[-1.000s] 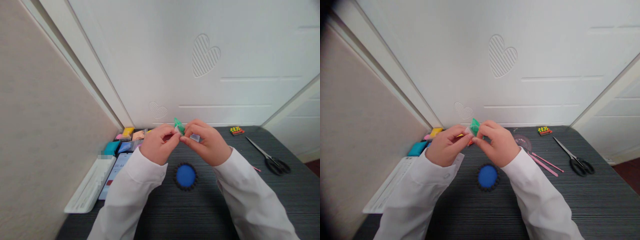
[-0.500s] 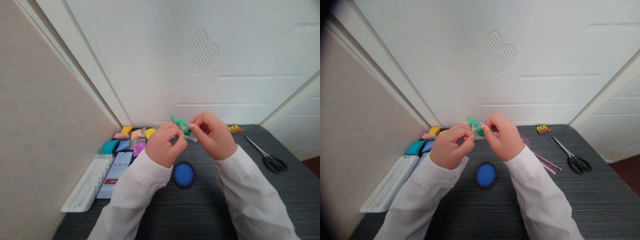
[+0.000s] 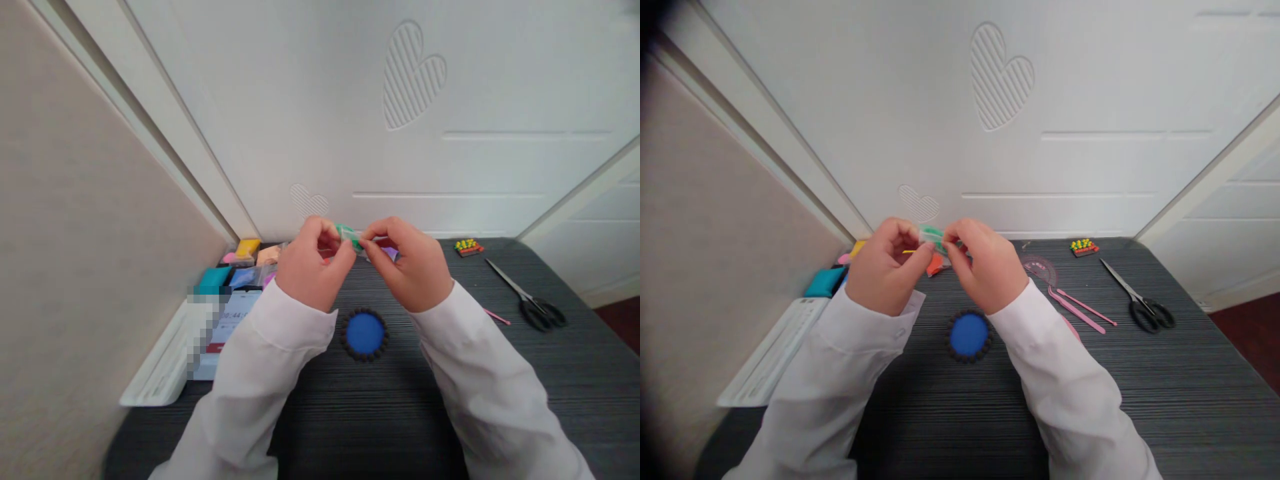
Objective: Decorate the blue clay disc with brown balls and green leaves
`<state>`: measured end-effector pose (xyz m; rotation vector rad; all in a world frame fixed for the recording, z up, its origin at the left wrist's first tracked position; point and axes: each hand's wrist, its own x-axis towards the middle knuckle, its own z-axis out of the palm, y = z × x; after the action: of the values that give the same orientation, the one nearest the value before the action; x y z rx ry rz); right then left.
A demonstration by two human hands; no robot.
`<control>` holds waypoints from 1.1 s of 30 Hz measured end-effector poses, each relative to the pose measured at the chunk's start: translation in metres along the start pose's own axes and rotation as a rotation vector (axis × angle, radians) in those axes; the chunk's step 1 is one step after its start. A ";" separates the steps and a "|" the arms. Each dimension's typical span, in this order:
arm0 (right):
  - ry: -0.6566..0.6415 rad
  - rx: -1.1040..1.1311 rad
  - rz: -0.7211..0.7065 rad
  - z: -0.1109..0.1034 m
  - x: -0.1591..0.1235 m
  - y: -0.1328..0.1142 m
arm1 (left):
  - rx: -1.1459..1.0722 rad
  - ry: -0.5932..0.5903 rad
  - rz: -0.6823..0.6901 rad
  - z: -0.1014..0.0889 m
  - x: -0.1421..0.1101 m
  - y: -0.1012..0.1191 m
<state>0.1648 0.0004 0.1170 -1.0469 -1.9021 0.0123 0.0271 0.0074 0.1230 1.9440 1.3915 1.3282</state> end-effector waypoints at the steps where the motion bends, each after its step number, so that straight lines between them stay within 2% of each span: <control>1: 0.011 -0.009 -0.023 0.002 0.000 -0.001 | -0.019 0.047 -0.007 0.002 0.001 -0.002; 5: 0.048 -0.001 -0.081 0.008 0.000 -0.004 | -0.029 0.141 0.023 0.008 0.003 -0.007; 14: 0.090 -0.048 -0.026 0.008 0.001 0.003 | 0.371 0.158 0.320 0.007 0.002 -0.010; 17: 0.081 -0.024 0.044 0.008 0.000 -0.001 | 0.377 0.103 0.346 0.005 0.003 -0.010; 22: 0.072 0.035 0.105 0.006 0.000 -0.005 | 0.334 -0.074 0.279 -0.004 0.004 -0.006; 26: 0.126 0.178 0.271 0.000 0.002 0.001 | 0.285 -0.153 0.373 -0.008 0.002 -0.002; 29: 0.109 0.344 0.405 -0.002 0.002 0.003 | 0.383 -0.150 0.442 -0.004 0.001 -0.003; 33: 0.054 0.455 0.443 -0.004 0.002 -0.002 | 0.493 -0.102 0.425 0.002 0.000 -0.008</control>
<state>0.1663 -0.0011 0.1213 -1.1082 -1.4851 0.6324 0.0250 0.0112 0.1164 2.7142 1.4012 1.0940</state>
